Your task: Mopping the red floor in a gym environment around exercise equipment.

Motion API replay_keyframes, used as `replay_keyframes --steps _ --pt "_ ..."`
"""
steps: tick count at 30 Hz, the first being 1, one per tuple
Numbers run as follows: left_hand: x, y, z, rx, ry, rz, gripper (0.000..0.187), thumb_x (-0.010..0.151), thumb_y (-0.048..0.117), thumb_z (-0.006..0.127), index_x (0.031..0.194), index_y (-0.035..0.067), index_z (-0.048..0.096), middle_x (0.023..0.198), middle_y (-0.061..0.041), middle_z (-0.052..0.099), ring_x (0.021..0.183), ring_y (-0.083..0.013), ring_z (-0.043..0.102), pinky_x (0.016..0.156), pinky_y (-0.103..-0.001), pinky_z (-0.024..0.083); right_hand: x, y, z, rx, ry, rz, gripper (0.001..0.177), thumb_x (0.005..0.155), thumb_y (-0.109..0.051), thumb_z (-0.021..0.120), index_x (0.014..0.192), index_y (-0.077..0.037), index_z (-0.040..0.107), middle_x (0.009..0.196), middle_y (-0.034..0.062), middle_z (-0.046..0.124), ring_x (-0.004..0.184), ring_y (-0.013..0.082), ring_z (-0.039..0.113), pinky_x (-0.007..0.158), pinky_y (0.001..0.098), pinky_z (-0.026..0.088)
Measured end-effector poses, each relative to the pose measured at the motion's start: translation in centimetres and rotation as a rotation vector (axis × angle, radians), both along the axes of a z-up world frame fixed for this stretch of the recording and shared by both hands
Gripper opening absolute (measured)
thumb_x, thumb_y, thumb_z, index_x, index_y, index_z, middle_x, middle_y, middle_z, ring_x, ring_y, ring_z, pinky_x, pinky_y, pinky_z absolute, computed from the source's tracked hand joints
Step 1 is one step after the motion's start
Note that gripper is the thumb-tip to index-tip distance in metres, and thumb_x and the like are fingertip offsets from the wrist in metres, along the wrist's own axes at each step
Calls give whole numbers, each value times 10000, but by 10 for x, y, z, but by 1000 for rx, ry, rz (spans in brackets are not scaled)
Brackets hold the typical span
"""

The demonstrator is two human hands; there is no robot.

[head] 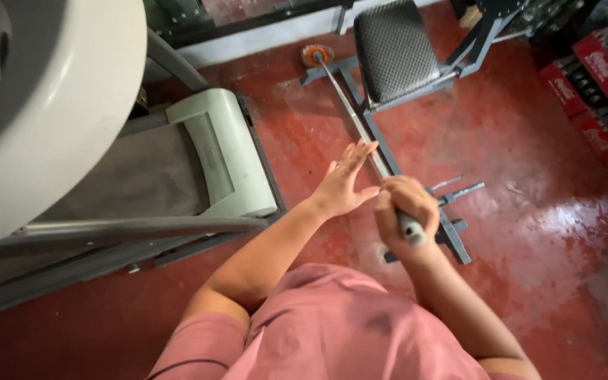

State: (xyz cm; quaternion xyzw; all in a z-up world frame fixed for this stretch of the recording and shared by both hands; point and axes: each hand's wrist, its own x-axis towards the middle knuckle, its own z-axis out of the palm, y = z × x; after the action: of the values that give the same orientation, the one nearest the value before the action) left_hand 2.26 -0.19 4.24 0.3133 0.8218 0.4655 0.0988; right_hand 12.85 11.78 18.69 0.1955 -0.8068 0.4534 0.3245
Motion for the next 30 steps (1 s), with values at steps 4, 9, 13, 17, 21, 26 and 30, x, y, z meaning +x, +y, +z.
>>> replay_keyframes --steps 4,9,13,17,21,26,30 --pt "-18 9 -17 91 42 17 1024 847 462 796 1658 340 182 1708 -152 234 1537 -501 234 1042 -850 298 -16 0 -16 -7 75 14 381 912 71 647 587 -44 483 634 120 585 657 399 681 768 508 589" --pt "-61 8 -71 -456 -70 17 1083 841 417 751 1659 373 42 1739 -34 137 1574 -412 151 1105 -822 230 -41 -9 -95 59 33 24 249 876 86 649 678 2 522 718 215 625 721 494 656 825 559 559" --pt "-16 0 -37 -215 -62 15 986 923 363 685 1658 353 27 1735 -134 111 1553 -487 174 1135 -807 224 -12 0 -60 77 32 8 275 894 43 681 684 -34 521 690 152 550 708 460 648 818 493 560" --pt "2 10 -18 -118 -44 -7 970 937 411 685 1671 328 57 1729 -137 154 1548 -456 214 1138 -760 285 -7 9 -29 72 51 -14 387 934 39 654 618 -114 492 610 69 527 586 343 584 754 424 527" --pt "12 8 -23 -100 -118 27 1071 883 493 741 1683 263 66 1720 -174 159 1559 -430 202 1167 -723 274 -43 45 -89 10 72 21 379 944 79 626 664 -94 437 611 116 490 580 360 562 733 420 516" --pt "26 1 -64 -177 -102 98 1082 882 523 732 1674 182 78 1680 -272 192 1520 -481 263 1207 -657 297 -3 29 -48 -2 61 86 401 894 98 632 600 -83 429 592 111 511 566 361 552 753 438 534" --pt "45 17 -69 -211 -245 141 1073 889 557 724 1678 218 82 1699 -232 164 1545 -429 235 1242 -558 289 -16 64 -91 -191 50 11 411 976 55 657 655 -83 442 678 111 564 660 244 612 818 376 524"
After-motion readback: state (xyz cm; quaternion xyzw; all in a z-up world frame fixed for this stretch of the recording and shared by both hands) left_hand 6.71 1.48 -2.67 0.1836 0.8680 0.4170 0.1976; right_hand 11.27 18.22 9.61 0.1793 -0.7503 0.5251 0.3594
